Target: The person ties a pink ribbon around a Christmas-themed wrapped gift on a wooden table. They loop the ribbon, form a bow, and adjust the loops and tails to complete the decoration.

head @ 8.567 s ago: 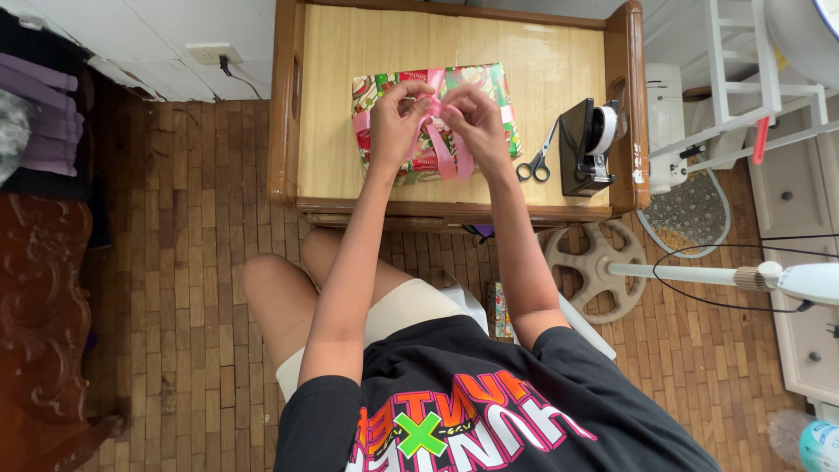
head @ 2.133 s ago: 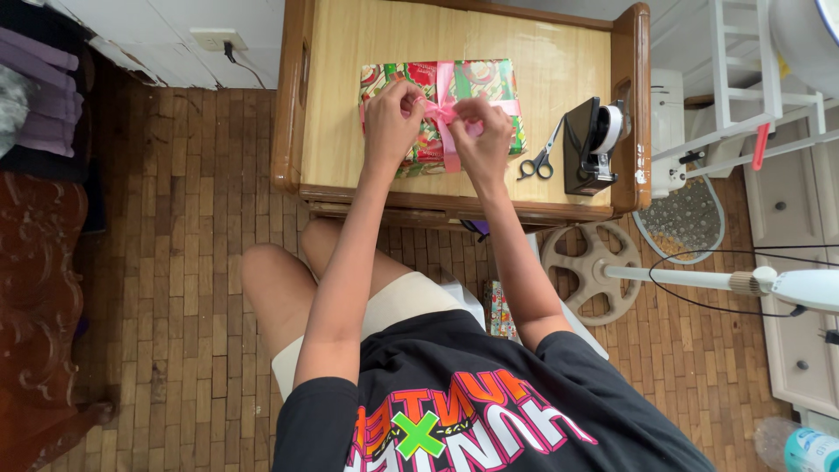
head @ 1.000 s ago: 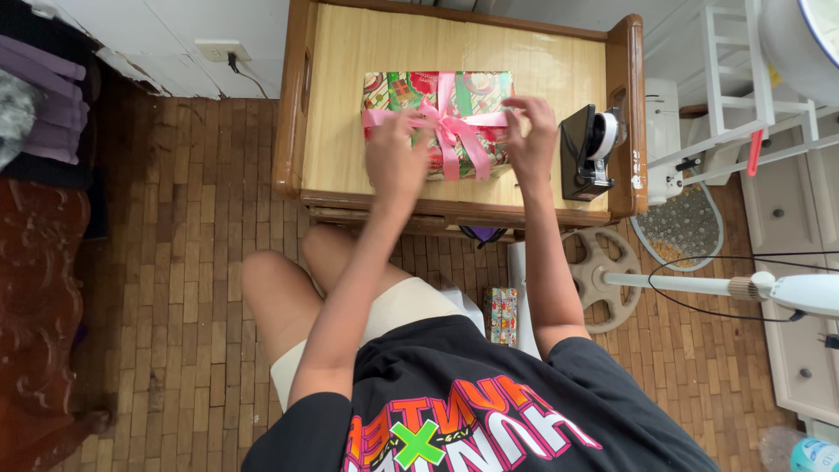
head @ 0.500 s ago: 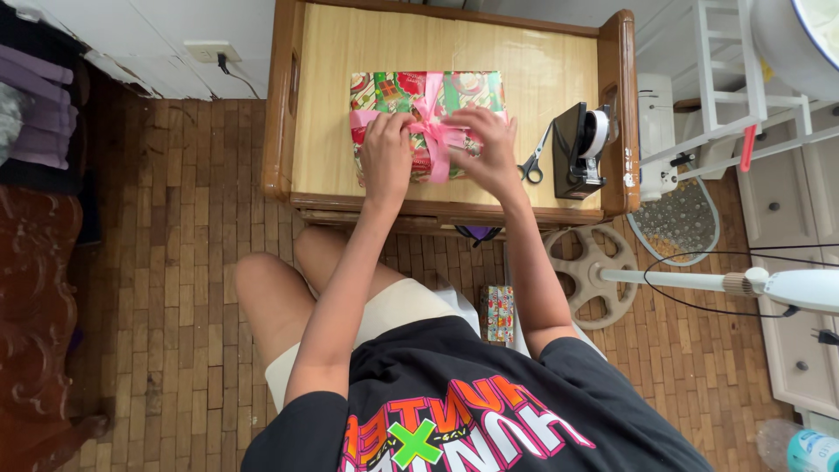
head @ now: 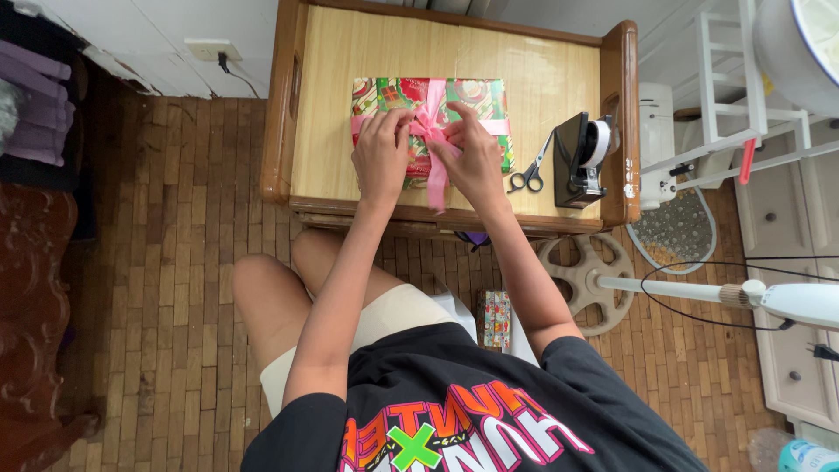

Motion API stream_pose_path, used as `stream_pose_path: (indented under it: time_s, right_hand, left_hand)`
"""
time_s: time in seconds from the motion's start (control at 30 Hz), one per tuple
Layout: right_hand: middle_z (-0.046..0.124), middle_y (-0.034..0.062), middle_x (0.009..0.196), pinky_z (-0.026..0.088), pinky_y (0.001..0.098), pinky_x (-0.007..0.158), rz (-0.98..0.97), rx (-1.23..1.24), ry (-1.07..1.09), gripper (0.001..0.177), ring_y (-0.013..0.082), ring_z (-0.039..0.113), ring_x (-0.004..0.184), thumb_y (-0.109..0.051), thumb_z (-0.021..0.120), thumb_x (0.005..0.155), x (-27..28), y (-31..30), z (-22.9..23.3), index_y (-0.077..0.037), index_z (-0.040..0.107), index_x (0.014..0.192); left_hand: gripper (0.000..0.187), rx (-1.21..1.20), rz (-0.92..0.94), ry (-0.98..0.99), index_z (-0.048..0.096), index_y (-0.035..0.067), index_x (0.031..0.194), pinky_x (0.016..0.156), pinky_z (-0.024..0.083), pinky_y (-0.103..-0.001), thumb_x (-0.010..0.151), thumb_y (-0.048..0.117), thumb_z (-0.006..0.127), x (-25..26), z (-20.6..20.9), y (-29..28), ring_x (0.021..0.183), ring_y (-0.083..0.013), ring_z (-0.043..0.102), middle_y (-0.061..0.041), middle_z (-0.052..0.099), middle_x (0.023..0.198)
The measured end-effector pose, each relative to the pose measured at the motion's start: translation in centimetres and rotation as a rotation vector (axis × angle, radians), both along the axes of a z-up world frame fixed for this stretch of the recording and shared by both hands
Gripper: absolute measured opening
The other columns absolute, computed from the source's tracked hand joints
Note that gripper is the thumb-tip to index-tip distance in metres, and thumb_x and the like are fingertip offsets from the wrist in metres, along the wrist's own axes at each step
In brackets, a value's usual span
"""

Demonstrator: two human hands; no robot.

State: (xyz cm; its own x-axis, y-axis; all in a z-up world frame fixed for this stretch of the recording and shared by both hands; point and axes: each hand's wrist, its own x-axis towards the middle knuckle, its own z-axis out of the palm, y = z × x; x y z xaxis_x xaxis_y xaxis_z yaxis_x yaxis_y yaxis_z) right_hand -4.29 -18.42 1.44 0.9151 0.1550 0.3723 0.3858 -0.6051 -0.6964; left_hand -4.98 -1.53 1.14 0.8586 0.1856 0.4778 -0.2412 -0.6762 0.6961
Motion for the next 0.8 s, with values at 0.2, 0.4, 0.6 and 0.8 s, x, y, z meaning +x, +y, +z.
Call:
stream_pose_path:
  time_s: [0.2,0.4,0.6,0.8]
  right_hand:
    - [0.056,0.0046,0.103,0.055,0.0253,0.070,0.243,0.556,0.475,0.047,0.0098,0.065,0.087,0.010,0.072,0.099,0.4,-1.4,-0.5,-0.003,0.051,0.138]
    - [0.063,0.0047,0.098,0.058,0.0280,0.055,-0.030,0.189,0.441,0.038,0.0139,0.073,0.073,0.006,0.066,0.089,-0.7,-4.5,0.8,-0.009,0.059,0.124]
    - [0.070,0.0129,0.118,0.059,0.0376,0.089,-0.364,-0.174,-0.049,0.024,0.0249,0.071,0.104,-0.014,0.069,0.101,-0.2,-8.6,-0.7,-0.012,0.069,0.125]
    - [0.033,0.0231,0.164,0.030,0.0401,0.120,-0.102,0.271,0.219,0.070,0.0317,0.034,0.149,-0.049,0.038,0.116,2.4,-8.7,-6.8,0.002,0.028,0.162]
  left_hand:
    - [0.013,-0.003,-0.028,0.005,0.067,0.012,0.105,0.081,0.054,-0.040,0.094,0.006,0.070,-0.5,-0.4,0.1,0.097,-0.0255,0.066,-0.004,0.069,0.098]
    - [0.016,-0.054,-0.128,0.076,0.067,0.010,0.108,0.084,0.053,-0.040,0.093,0.004,0.069,-0.6,-0.4,0.9,0.095,-0.0260,0.066,-0.006,0.069,0.097]
    - [0.024,-0.306,-0.024,-0.046,0.063,0.005,0.128,0.107,0.049,-0.040,0.105,0.013,0.062,-0.8,-2.0,4.6,0.124,-0.0278,0.063,-0.014,0.065,0.130]
    - [0.075,-0.659,-0.119,0.205,0.024,-0.004,0.161,0.126,0.020,-0.040,0.113,0.054,0.030,-2.0,-7.6,5.9,0.155,-0.0317,0.025,-0.023,0.026,0.167]
